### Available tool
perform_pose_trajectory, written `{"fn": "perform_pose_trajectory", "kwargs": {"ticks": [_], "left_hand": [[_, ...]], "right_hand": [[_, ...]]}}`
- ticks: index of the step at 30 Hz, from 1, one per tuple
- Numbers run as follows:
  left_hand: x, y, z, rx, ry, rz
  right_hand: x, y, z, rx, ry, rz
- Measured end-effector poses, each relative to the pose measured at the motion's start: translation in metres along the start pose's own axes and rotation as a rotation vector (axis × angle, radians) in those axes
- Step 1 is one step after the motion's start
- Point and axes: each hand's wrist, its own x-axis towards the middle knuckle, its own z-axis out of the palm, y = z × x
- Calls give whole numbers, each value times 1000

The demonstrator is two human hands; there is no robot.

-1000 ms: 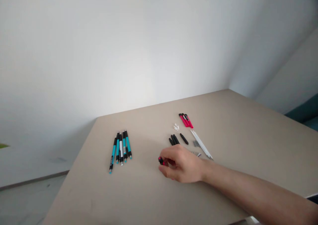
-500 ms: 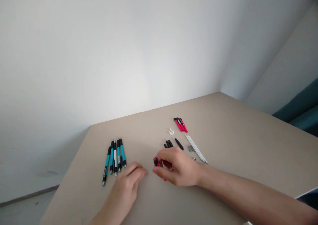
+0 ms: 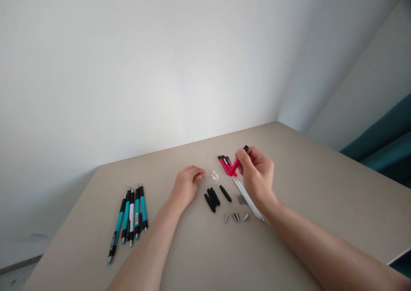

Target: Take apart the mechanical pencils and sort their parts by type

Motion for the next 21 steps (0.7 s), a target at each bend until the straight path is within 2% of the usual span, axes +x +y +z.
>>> {"fn": "perform_pose_trajectory", "kwargs": {"ticks": [3,6,8,11,15,21], "left_hand": [[-1,1,-3,-28,-24,25],[-1,3,-3,-43,-37,50],[0,4,-3,-47,-41,61],[0,4,-3,-46,-49,67],[0,4,-2,-25,-55,58],[1,3,0,44,-40,27]], "right_hand": [[9,4,-2,-112,-19,51],[16,13,-4,-353,-87,16],[18,19,-5,-546,-184,-62],[20,24,-7,-753,-398,-166],[20,27,-8,-978,-593,-154],[19,29,-6,-1089,-686,-161]]}}
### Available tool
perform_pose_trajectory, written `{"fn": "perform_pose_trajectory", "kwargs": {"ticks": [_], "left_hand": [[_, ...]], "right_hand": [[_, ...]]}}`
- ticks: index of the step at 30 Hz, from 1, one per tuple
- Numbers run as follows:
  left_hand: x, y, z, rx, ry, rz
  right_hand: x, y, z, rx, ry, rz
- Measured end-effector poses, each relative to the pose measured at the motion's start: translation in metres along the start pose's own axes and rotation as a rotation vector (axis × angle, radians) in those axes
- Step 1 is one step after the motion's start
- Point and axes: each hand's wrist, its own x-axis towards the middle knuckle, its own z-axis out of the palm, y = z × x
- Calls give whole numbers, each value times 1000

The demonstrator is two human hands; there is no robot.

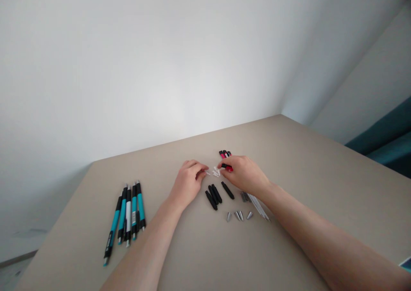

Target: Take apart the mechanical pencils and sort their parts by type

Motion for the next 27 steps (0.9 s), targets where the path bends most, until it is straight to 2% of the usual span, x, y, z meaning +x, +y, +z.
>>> {"fn": "perform_pose_trajectory", "kwargs": {"ticks": [9,16,27], "left_hand": [[1,-2,2,53,-3,-45],[1,-1,1,48,-33,-27],[2,-1,3,62,-39,-14]], "right_hand": [[0,-3,0,-14,-12,-60],[0,-2,3,-3,-24,-116],[1,0,2,-33,2,-126]]}}
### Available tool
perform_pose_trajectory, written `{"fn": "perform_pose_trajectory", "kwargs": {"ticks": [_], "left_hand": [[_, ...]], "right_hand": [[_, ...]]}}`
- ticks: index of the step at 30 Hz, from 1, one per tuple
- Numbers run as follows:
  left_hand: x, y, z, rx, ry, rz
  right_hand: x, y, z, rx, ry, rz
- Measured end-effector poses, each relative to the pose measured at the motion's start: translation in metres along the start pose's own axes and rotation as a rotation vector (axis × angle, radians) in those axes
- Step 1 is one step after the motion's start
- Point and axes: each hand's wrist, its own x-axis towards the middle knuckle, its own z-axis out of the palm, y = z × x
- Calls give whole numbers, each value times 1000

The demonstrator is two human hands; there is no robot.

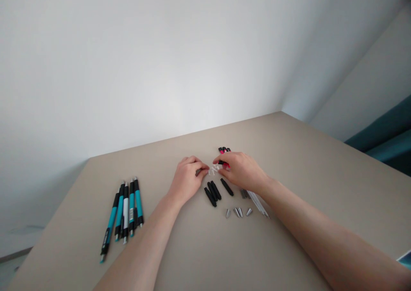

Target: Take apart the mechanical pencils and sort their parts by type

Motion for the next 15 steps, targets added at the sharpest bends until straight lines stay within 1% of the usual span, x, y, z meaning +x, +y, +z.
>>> {"fn": "perform_pose_trajectory", "kwargs": {"ticks": [10,15], "left_hand": [[0,3,-1,4,-29,1],[0,5,-1,15,-26,-16]], "right_hand": [[1,0,-1,-55,-61,23],[1,0,2,-52,-41,-1]]}}
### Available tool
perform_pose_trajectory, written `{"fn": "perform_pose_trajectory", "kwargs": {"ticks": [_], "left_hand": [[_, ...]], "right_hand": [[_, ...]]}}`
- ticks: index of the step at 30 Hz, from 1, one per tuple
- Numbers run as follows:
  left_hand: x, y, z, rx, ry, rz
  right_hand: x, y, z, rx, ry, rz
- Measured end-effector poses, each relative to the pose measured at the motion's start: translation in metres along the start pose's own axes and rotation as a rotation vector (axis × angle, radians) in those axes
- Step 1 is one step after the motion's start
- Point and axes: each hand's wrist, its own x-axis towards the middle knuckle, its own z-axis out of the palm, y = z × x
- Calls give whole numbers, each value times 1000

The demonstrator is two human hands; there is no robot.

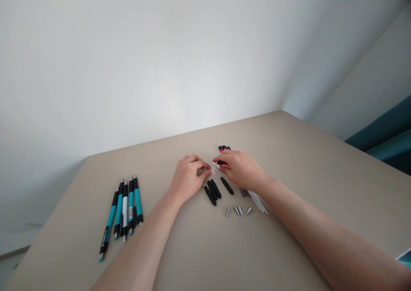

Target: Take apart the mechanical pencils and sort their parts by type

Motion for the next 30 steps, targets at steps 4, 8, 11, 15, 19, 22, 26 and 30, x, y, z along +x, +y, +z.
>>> {"fn": "perform_pose_trajectory", "kwargs": {"ticks": [4,8,11,15,19,22,26,30], "left_hand": [[-1,1,0,-4,4,1],[0,1,0,1,-10,1],[0,1,0,7,-16,-2],[-1,0,1,6,-17,4],[0,0,0,-53,34,24],[0,1,-4,-126,134,39],[-1,5,-9,-182,219,60],[-2,10,-11,-259,176,141]], "right_hand": [[0,0,2,-17,-1,-4],[0,-1,4,-42,-31,-25],[1,-1,5,-53,-36,-33],[1,-1,6,-25,-22,-42],[1,-4,4,152,73,-85],[0,-10,-1,434,168,-151],[-1,-14,-4,752,282,-122],[0,-14,1,954,288,-73]]}}
